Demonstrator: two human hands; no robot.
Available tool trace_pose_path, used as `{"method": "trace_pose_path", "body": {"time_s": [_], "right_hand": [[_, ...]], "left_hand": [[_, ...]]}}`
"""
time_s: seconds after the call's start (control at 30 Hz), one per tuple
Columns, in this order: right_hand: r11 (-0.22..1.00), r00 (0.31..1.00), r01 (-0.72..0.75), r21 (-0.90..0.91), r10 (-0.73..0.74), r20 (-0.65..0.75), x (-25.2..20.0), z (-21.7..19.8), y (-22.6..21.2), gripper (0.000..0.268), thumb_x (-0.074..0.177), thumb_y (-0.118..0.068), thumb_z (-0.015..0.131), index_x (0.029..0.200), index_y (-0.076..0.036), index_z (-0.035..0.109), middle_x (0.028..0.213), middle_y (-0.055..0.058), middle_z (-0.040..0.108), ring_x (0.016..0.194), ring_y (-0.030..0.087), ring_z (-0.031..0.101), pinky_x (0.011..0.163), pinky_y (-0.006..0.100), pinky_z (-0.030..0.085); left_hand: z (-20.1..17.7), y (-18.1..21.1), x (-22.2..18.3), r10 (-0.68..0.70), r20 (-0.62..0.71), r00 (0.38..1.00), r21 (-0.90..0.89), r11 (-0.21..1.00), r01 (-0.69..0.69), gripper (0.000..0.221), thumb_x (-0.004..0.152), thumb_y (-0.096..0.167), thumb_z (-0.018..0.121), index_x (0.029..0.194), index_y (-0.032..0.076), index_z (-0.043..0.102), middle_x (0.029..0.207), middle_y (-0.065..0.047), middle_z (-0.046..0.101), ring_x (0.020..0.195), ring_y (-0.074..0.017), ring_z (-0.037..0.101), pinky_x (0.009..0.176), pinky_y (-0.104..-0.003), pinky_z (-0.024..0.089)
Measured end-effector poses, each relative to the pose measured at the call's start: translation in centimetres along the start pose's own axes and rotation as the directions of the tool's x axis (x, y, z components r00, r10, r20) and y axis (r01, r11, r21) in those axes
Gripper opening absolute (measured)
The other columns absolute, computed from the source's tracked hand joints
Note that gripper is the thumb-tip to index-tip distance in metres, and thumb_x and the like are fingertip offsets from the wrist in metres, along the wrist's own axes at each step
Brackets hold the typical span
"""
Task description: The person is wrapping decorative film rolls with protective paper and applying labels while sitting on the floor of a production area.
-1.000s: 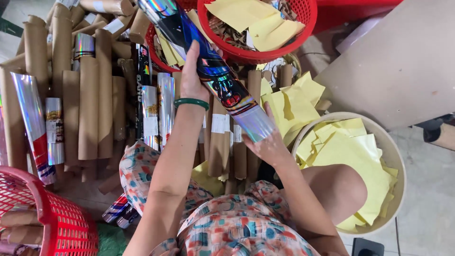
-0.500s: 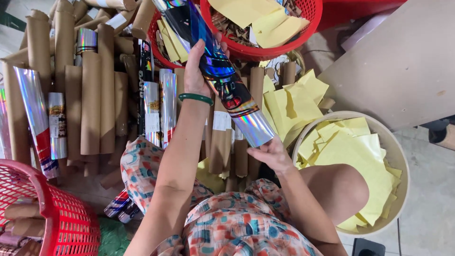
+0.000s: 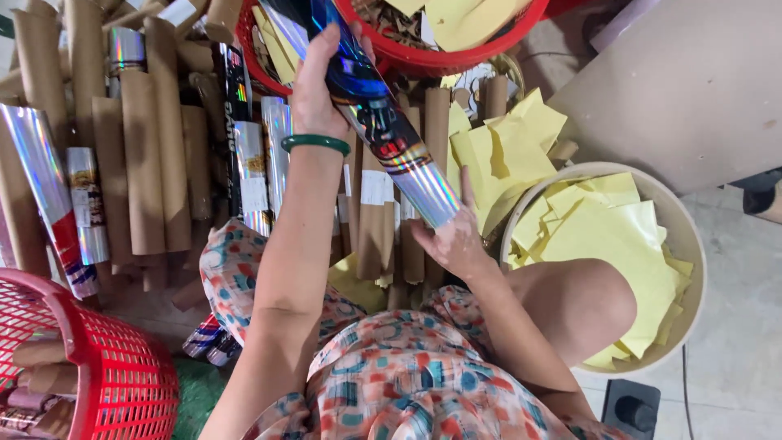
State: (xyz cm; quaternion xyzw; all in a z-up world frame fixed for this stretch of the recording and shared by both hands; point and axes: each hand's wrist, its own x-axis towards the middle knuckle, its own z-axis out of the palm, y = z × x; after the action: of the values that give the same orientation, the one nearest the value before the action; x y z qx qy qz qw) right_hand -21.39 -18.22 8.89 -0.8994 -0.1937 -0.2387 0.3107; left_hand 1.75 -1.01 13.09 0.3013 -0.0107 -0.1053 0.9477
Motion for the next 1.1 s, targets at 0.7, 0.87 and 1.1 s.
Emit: {"method": "trace_pose_path", "body": {"time_s": [0.7,0.87,1.1], "right_hand": [[0.955,0.994,0.08,-0.286,-0.099,-0.05,2.2,-4.4,-3.1,0.029,0.082,-0.01,0.087,0.108,-0.01,0.073,0.116,0.008,0.07,0.099,0.031,0.065,0.093,0.045,0.046],[0.963,0.996,0.066,-0.259,-0.049,0.072,1.6,-1.5,0.3,0.029,0.076,-0.011,0.084,0.102,-0.004,0.073,0.105,0.012,0.068,0.095,0.035,0.068,0.082,0.046,0.057],[0.99,0.985,0.084,-0.111,-0.066,0.162,0.3,1.2,1.7,0.02,0.082,-0.006,0.082,0.099,-0.006,0.07,0.082,0.01,0.068,0.061,0.025,0.066,0.055,0.039,0.055]], "left_hand": [[-2.4,2.4,1.5,0.062,0.031,0.998,-0.033,0.998,-0.061,0.027,0.093,0.024,0.077,0.102,0.001,0.067,0.092,-0.011,0.072,0.083,-0.0256,0.069,0.078,-0.041,0.058],[-1.2,1.8,0.6,0.053,0.038,0.998,0.065,0.996,-0.056,0.028,0.093,0.027,0.077,0.102,0.002,0.068,0.09,-0.012,0.073,0.082,-0.0253,0.07,0.076,-0.04,0.058],[-0.1,2.2,-0.5,0.042,0.115,0.992,-0.037,0.999,-0.038,0.035,0.094,0.023,0.076,0.122,0.005,0.068,0.116,-0.009,0.075,0.101,-0.0209,0.068,0.091,-0.038,0.057]]}}
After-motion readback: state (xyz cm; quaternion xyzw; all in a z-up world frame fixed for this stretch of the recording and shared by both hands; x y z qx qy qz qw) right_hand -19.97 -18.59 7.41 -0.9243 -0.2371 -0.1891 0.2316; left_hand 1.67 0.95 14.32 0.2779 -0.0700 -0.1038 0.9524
